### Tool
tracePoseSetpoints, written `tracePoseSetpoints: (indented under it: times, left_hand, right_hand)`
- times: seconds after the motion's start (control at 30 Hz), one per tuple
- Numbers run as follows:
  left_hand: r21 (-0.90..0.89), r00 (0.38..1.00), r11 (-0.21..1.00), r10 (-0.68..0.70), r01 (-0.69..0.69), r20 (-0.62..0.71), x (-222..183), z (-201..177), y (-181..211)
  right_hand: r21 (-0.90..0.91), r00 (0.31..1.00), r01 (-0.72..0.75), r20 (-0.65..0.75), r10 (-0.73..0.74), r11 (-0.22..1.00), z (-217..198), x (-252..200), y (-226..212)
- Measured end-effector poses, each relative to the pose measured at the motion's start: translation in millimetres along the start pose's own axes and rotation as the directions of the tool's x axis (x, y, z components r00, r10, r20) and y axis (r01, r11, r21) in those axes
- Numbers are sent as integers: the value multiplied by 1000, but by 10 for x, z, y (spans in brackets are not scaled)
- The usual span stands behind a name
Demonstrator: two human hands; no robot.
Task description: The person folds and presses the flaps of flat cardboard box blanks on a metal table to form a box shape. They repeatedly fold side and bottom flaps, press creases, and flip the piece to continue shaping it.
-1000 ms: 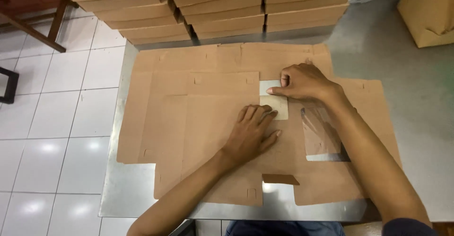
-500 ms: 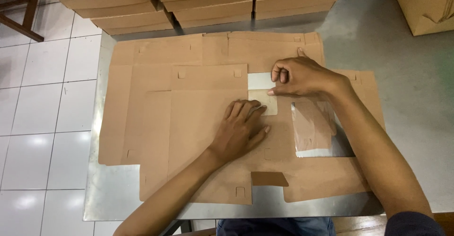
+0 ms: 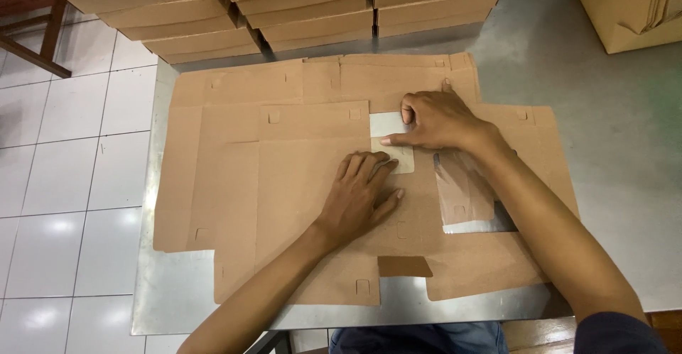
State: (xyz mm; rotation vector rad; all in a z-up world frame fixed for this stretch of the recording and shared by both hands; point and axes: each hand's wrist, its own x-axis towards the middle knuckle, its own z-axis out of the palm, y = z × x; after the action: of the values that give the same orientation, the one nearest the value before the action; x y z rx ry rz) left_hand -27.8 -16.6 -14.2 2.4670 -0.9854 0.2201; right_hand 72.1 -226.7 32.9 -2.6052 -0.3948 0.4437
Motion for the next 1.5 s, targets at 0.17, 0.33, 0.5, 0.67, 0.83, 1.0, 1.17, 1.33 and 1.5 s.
tracePoseSetpoints:
  times: [0.17, 0.33, 0.5, 0.67, 0.83, 1.0, 1.17, 1.33, 1.5]
  left_hand:
    - [2, 999, 1000, 17, -17, -38, -11, 11, -8]
    - [-5, 997, 999, 35, -35, -63, -24, 25, -25]
    - [9, 997, 999, 35, -35, -72, -25, 18, -9]
    - [5, 998, 1000, 31, -31, -63, -24, 17, -1]
    - [10, 997, 1000, 30, -29, -73, -16, 8, 3]
    - [23, 998, 999, 24, -23, -66, -14, -6, 13]
    - [20, 997, 999, 29, -28, -72, -18, 20, -1]
    - [36, 996, 999, 40, -37, -81, -11, 3, 4]
    - [39, 996, 999, 32, -29, -79, -25, 53, -12]
  right_hand:
    - [31, 996, 11, 85, -14, 999, -202, -100, -36]
    - [110, 987, -2, 159, -16, 994, -282, -144, -4]
    - [166, 988, -24, 153, -2, 986, -277, -115, 101]
    - [170, 998, -29, 66, 18, 985, -218, -122, 94]
    - [97, 996, -84, -17, 86, 992, -154, -119, -28]
    - [16, 989, -102, -102, 103, 995, -28, -66, -39]
    - [-60, 983, -71, -171, 60, 996, 120, -47, -52]
    - [-72, 985, -58, -169, 45, 996, 92, -52, -82]
    - [-39, 992, -77, -98, 73, 996, -32, -79, -112]
